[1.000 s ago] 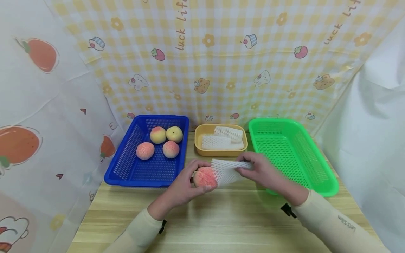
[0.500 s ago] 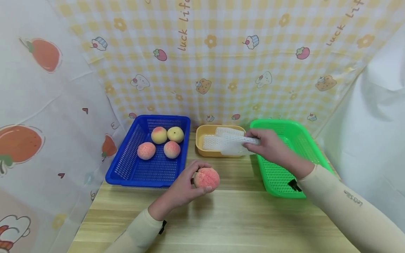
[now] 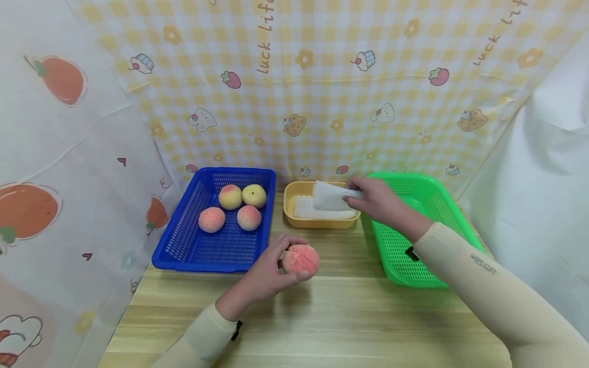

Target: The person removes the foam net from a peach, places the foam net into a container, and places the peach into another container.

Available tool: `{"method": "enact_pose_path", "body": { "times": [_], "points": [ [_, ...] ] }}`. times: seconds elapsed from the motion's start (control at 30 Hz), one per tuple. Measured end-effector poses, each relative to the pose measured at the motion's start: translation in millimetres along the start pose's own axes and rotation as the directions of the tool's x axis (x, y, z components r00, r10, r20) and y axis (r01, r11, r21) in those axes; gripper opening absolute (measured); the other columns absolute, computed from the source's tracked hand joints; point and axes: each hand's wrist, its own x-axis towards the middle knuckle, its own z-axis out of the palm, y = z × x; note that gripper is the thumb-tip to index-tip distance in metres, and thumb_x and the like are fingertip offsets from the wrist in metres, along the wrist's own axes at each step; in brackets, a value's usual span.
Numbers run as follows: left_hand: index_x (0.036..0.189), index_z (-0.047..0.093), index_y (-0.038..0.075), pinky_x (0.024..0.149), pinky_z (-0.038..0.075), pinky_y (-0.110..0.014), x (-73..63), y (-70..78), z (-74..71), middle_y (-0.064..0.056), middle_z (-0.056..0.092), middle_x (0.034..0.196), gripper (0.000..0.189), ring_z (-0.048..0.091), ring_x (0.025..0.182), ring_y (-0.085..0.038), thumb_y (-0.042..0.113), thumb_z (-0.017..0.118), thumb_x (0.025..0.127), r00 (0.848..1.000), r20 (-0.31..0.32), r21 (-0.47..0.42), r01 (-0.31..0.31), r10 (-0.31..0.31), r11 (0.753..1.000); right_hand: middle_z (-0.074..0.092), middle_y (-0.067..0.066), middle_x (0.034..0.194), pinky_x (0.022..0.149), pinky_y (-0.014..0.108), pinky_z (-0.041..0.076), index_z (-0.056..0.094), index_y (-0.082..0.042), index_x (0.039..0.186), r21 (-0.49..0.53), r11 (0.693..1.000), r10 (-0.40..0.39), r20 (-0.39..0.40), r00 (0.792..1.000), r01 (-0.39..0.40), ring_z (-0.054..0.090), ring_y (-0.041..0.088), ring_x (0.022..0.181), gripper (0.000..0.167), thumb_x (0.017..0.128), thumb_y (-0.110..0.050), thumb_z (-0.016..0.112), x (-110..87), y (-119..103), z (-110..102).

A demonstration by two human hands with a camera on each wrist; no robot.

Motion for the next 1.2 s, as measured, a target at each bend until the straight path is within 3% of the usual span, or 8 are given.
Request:
{"method": "enact_pose_path", "body": {
  "times": [0.2, 0.53, 0.83, 0.93, 1.2],
  "points": [
    [0.148, 0.06, 0.02, 0.094, 0.062, -0.036, -0.6, -1.3, 0.9, -0.003, 0.057, 0.143, 0.059, 0.065, 0.12, -0.023, 0.03, 0.087, 0.096, 1.0, 0.003, 0.018, 0.006, -0.006, 1.0, 0.052, 0.003, 0.085, 0.073, 0.043, 0.042, 0.056, -0.012, 0.102, -0.042, 0.998, -0.039, 0.014, 0.999, 0.04, 0.045, 0.021, 0.073, 0.02, 0.106, -0.013, 0.076, 23.4, 3.0, 10.4],
    [0.149, 0.06, 0.019, 0.095, 0.062, -0.037, -0.9, -0.7, 1.1, -0.004, 0.057, 0.144, 0.059, 0.065, 0.121, -0.024, 0.031, 0.086, 0.097, 1.0, 0.006, 0.009, 0.005, -0.005, 1.0, 0.06, 0.006, 0.097, 0.074, 0.044, 0.052, 0.063, -0.012, 0.102, -0.181, 0.981, -0.063, 0.059, 0.996, 0.073, 0.058, 0.025, 0.081, 0.014, 0.105, -0.015, 0.076, 55.8, 10.0, 36.7],
    [0.147, 0.061, 0.025, 0.094, 0.062, -0.036, -1.5, -0.8, 0.7, 0.001, 0.057, 0.143, 0.058, 0.065, 0.12, -0.023, 0.032, 0.087, 0.095, 1.0, 0.001, 0.019, 0.015, -0.015, 1.0, 0.057, 0.006, 0.097, 0.079, 0.044, 0.045, 0.057, -0.009, 0.101, -0.365, 0.899, -0.235, 0.062, 0.97, 0.241, 0.053, 0.027, 0.083, 0.024, 0.1, -0.01, 0.081, 78.4, 4.2, 53.4],
    [0.147, 0.061, 0.025, 0.094, 0.062, -0.036, -1.2, -0.1, 1.0, 0.002, 0.057, 0.143, 0.059, 0.065, 0.12, -0.022, 0.033, 0.087, 0.095, 1.0, 0.001, 0.022, 0.015, -0.015, 1.0, 0.06, 0.006, 0.1, 0.079, 0.046, 0.044, 0.059, -0.009, 0.103, -0.406, 0.883, -0.23, 0.067, 0.971, 0.237, 0.058, 0.026, 0.086, 0.024, 0.1, -0.013, 0.082, 86.0, 3.8, 58.1],
    [0.147, 0.06, 0.026, 0.094, 0.063, -0.037, -0.2, -0.5, 0.9, 0.002, 0.057, 0.143, 0.058, 0.066, 0.12, -0.022, 0.031, 0.087, 0.096, 1.0, 0.004, 0.007, 0.015, -0.015, 1.0, 0.059, 0.009, 0.104, 0.058, 0.047, 0.046, 0.06, -0.007, 0.107, -0.533, 0.822, -0.188, 0.078, 0.979, 0.2, 0.061, 0.029, 0.092, 0.022, 0.099, -0.013, 0.08, 102.1, 16.0, 66.6]
  ]
}}
